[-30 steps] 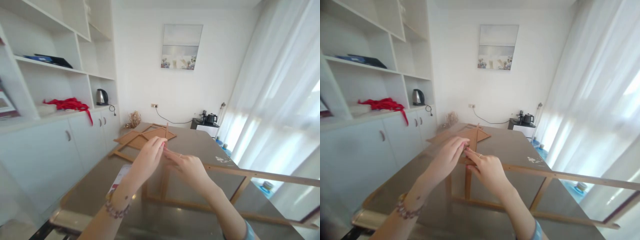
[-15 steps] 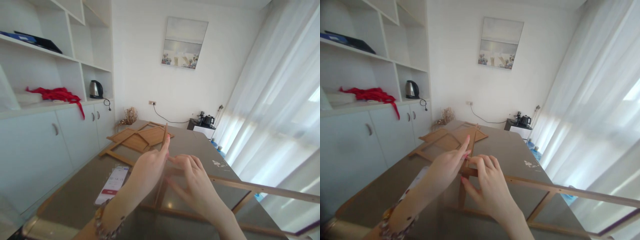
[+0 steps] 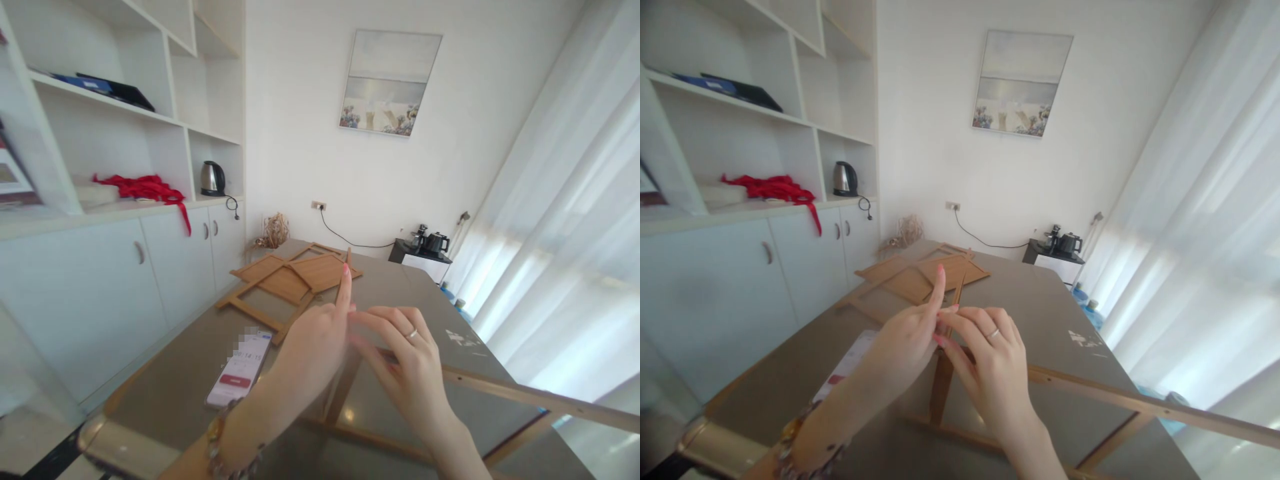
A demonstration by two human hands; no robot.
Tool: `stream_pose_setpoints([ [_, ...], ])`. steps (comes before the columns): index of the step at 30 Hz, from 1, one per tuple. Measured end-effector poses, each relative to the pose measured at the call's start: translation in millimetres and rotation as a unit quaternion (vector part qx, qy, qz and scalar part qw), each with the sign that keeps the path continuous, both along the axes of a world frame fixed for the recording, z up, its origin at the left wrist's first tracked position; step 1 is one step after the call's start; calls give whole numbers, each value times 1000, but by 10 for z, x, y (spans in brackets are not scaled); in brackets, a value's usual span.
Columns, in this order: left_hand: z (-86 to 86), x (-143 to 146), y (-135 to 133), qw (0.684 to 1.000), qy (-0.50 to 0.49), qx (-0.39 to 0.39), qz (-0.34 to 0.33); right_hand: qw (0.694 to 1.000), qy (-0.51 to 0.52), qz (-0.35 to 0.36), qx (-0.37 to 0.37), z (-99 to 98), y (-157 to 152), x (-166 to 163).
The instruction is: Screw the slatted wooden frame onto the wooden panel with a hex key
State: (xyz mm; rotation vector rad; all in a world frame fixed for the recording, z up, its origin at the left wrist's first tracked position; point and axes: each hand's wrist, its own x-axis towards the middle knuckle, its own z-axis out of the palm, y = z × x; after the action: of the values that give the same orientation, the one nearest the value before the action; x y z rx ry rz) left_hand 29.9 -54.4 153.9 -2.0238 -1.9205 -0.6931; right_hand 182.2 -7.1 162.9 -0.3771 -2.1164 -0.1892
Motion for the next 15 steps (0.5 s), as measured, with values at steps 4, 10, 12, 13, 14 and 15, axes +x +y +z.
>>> stream_pose_setpoints([
  [4, -7, -19, 3, 999, -27, -4, -23, 1000, 22, 12, 3, -12, 7, 13],
  [10, 52, -54, -58, 992, -77, -7, -102, 1000, 21, 2, -9, -45, -6, -50],
  [12, 80, -78, -84, 988, -93, -9, -124, 999, 29, -1, -24, -66, -16, -81],
  [13, 95, -92, -97, 986, -99, -12, -133, 999, 35, -4, -29, -79, -21, -97],
  [14, 111, -105, -109, 985, -103, -16, -140, 999, 41, -6, -31, -93, -25, -114],
  [15, 128, -117, -121, 984, -104, -22, -145, 998, 46, -9, -34, -108, -29, -129],
])
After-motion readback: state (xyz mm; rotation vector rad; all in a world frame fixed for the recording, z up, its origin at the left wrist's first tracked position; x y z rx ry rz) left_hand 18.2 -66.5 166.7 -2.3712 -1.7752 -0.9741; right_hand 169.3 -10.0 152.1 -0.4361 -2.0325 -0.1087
